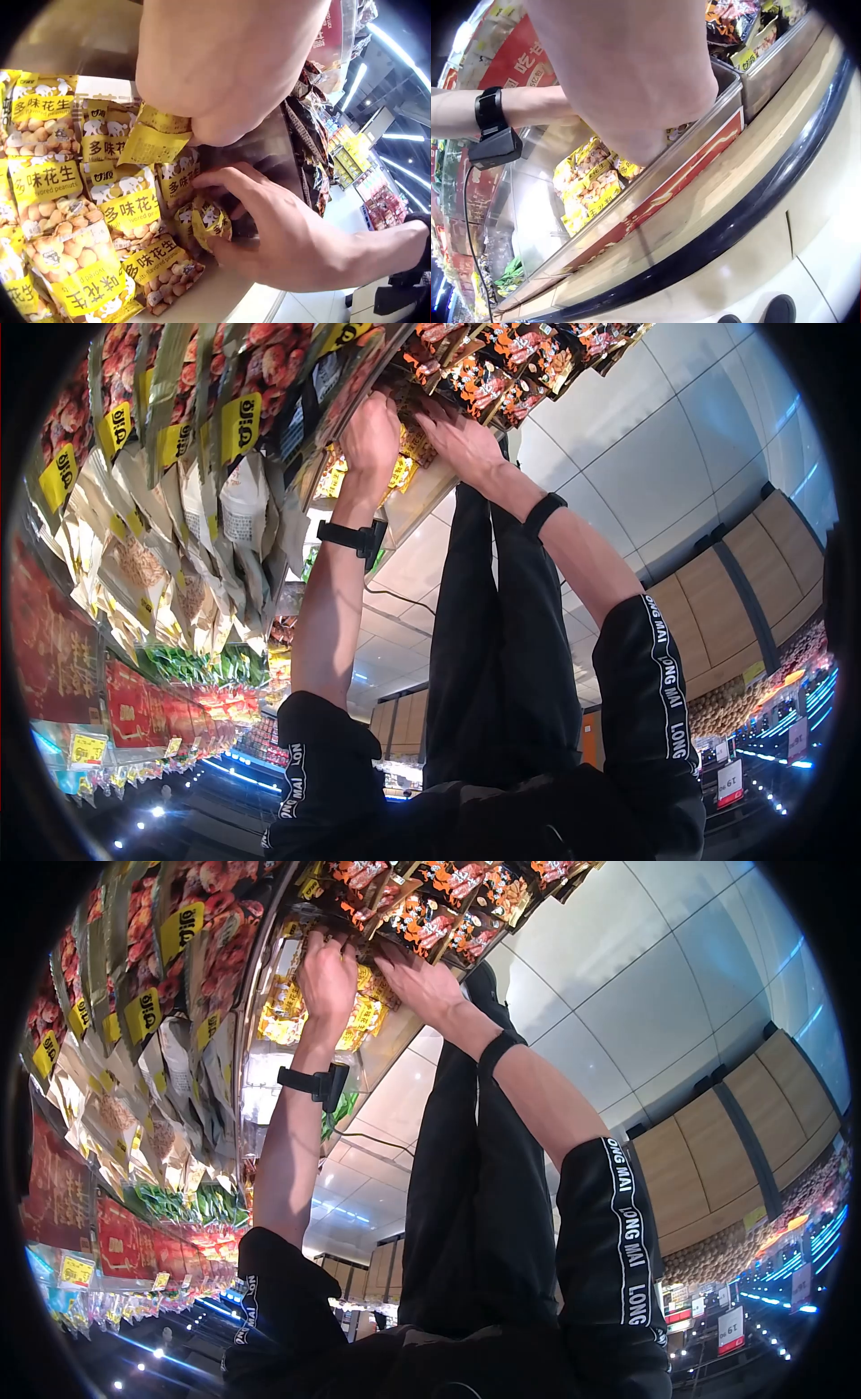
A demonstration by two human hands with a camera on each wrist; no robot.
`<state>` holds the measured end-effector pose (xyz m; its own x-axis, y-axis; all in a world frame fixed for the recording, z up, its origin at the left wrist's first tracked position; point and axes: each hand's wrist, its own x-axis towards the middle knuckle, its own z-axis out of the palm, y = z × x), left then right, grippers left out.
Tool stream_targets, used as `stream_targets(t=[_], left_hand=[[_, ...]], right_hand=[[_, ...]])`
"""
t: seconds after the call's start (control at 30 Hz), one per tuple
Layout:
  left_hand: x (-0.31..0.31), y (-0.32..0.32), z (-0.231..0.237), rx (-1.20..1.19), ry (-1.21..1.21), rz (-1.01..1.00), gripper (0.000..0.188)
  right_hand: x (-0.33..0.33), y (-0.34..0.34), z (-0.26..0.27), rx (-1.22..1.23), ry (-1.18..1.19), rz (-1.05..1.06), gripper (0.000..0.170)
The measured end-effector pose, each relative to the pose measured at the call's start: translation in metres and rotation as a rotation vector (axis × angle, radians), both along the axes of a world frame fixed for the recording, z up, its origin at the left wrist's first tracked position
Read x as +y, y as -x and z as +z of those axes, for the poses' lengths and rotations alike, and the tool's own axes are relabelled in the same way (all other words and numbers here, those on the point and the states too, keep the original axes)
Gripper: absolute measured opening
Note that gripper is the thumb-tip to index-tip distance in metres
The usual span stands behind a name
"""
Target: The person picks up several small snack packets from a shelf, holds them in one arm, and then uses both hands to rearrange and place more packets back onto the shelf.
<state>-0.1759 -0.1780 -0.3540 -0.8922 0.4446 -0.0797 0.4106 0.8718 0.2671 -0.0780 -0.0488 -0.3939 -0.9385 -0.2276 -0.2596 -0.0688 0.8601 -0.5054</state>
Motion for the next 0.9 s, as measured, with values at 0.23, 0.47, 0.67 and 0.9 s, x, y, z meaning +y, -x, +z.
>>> stream_targets(t=[0.23,0.47,0.67,0.9], left_hand=[[0.003,-0.005,0.016,-0.050,-0.197,0.089,0.020],[-0.009,-0.070,0.035,-0.522,-0.876,0.700,0.021],[-0.040,-0.090,0.038,-0.801,-0.933,0.794,0.027],[-0.075,-0.053,0.053,-0.958,-0.611,0.563,0.030]], right_hand=[[0.003,-0.022,0.017,0.178,0.256,-0.151,0.033],[-0.030,-0.051,0.052,-0.439,0.856,-0.545,0.042],[-0.043,-0.071,0.040,-0.599,1.053,-0.544,0.043],[-0.043,-0.045,0.029,-0.480,1.121,-0.500,0.041]])
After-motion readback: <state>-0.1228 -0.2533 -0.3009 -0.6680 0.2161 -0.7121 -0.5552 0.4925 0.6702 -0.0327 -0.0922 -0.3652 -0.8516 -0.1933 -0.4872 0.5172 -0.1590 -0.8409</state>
